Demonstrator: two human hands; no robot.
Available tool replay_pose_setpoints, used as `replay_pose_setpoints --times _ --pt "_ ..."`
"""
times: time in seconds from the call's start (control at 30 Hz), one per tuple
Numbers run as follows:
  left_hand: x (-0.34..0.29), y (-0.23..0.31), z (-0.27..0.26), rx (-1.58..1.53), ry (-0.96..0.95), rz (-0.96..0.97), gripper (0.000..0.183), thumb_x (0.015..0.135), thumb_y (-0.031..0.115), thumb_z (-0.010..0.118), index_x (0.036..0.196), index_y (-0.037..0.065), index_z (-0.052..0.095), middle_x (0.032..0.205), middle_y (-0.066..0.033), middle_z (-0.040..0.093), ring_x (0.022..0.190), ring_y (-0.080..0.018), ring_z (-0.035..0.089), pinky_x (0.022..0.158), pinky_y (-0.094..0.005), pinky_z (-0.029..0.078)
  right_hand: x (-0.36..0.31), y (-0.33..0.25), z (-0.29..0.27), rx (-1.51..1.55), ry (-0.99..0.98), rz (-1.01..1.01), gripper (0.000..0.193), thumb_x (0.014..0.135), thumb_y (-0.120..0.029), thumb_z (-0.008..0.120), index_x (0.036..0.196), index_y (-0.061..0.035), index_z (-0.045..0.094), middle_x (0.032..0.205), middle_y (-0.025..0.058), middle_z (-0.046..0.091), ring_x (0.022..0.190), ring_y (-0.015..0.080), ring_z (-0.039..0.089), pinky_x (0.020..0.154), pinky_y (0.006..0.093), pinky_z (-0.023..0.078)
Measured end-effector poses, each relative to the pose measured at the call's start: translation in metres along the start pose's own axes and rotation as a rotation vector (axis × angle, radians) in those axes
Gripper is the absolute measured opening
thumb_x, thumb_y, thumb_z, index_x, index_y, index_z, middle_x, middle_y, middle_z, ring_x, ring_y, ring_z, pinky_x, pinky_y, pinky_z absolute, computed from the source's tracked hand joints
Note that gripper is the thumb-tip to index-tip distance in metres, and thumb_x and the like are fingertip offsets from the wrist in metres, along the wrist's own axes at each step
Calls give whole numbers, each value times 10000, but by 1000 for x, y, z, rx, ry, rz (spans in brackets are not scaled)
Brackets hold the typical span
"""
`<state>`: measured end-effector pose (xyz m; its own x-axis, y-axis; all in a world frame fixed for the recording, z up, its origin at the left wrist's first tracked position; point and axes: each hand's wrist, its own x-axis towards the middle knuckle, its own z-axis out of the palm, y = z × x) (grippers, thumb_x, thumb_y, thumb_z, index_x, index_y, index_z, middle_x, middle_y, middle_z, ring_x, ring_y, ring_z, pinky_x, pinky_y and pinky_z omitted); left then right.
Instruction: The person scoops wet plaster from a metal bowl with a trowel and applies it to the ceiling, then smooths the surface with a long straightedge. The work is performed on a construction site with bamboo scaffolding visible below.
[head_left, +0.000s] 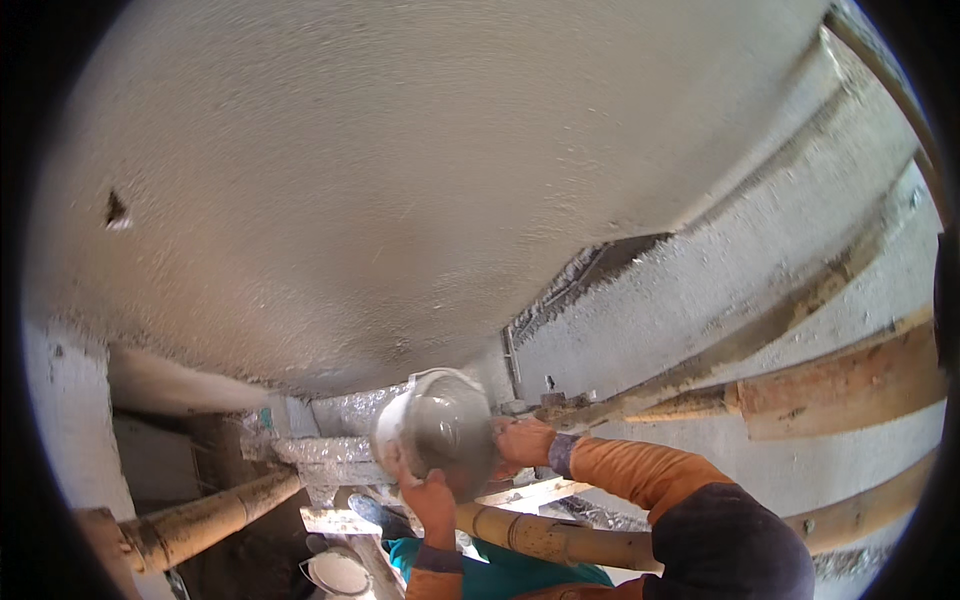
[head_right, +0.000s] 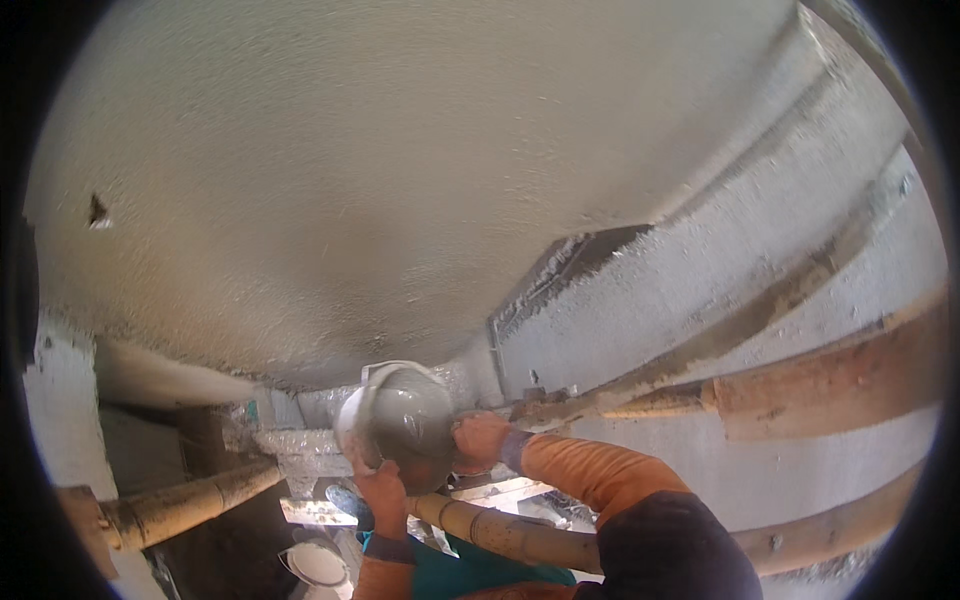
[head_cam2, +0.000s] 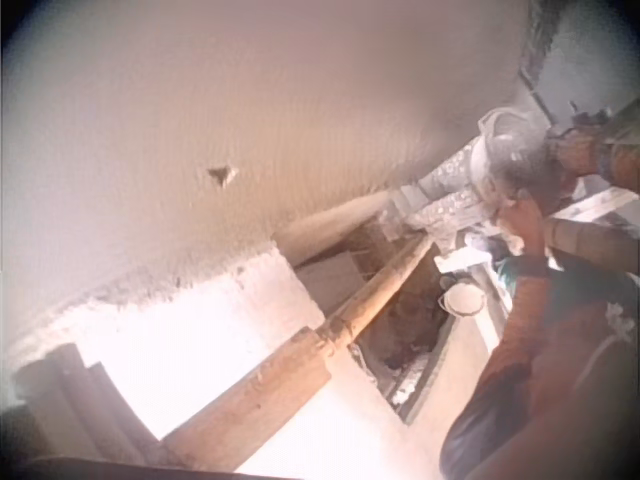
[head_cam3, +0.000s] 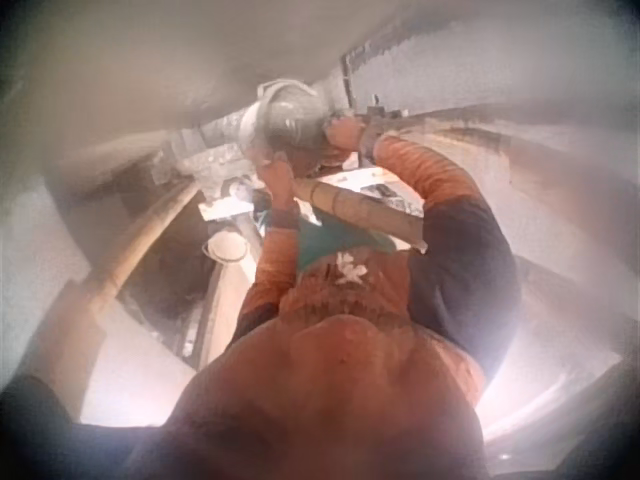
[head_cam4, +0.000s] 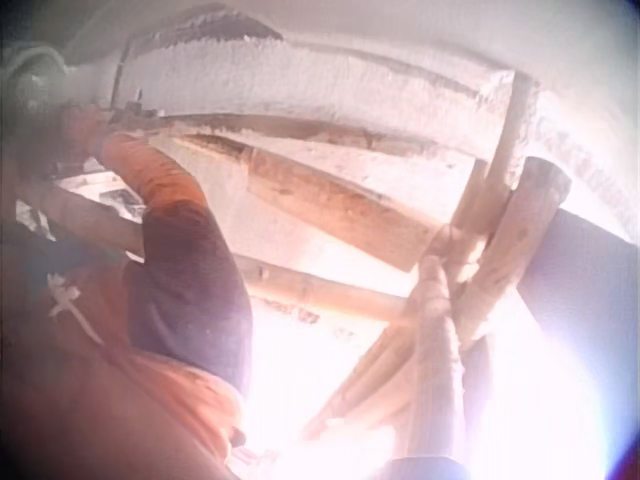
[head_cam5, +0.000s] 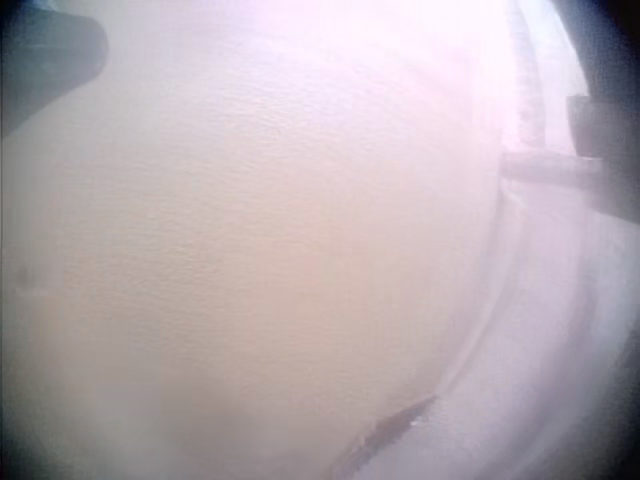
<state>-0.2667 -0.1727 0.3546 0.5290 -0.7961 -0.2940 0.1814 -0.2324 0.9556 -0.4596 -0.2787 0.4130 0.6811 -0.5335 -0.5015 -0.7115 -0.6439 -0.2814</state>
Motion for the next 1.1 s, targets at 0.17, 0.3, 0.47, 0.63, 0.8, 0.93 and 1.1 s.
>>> replay_pose_setpoints --times 0.17,0.3,0.47,0.63,0.8,0.93,1.1 --pt "11 23 -28 -351 192 -230 796 667 -89 511 1447 -28 358 1241 -148 531 1063 -243 529 905 -318 445 -36 30 -36 722 -163 100 409 885 -353 631 1073 8 674 1014 167 697 948 237 671 877 366 518" --pt "16 -14 -36 -349 292 -156 719 676 -104 500 1387 -22 426 1171 -123 596 972 -233 604 813 -313 517 -65 137 -104 410 123 487 379 915 -353 635 1130 -45 690 892 149 716 807 271 678 762 380 548" --pt "22 -7 -41 -499 177 -143 834 636 -155 447 1455 -28 358 1349 -136 510 1178 -261 534 981 -335 460 -148 103 -251 195 493 366 172 909 -230 641 955 -74 695 782 125 689 690 238 675 629 362 522" --pt "7 59 -10 -383 262 -123 820 665 -163 445 1467 -46 324 1422 -157 455 1279 -274 465 1073 -365 385 -76 19 -190 -174 -59 224 344 855 -419 665 1015 -116 699 798 109 715 687 265 706 627 378 572" --pt "-11 38 3 -38 98 74 857 670 -113 483 1499 -23 282 1472 -187 393 1325 -282 406 1062 -296 353 -9 -8 -41 -223 -127 133 217 834 -202 606 999 -94 694 916 166 718 856 328 707 744 445 563" --pt "-31 61 -30 -76 255 -95 808 684 -98 501 1469 -18 327 1378 -173 475 1231 -264 486 994 -300 418 -21 -29 -68 216 -223 24 277 896 -248 578 1075 -53 661 998 165 715 929 296 694 821 398 535" --pt "-22 41 -73 -531 313 -190 729 695 -115 488 1412 -14 405 1182 -111 579 982 -217 572 831 -301 485 -47 14 -147 526 -214 90 373 929 -346 651 1183 -72 663 1121 118 698 1044 246 644 922 366 509"
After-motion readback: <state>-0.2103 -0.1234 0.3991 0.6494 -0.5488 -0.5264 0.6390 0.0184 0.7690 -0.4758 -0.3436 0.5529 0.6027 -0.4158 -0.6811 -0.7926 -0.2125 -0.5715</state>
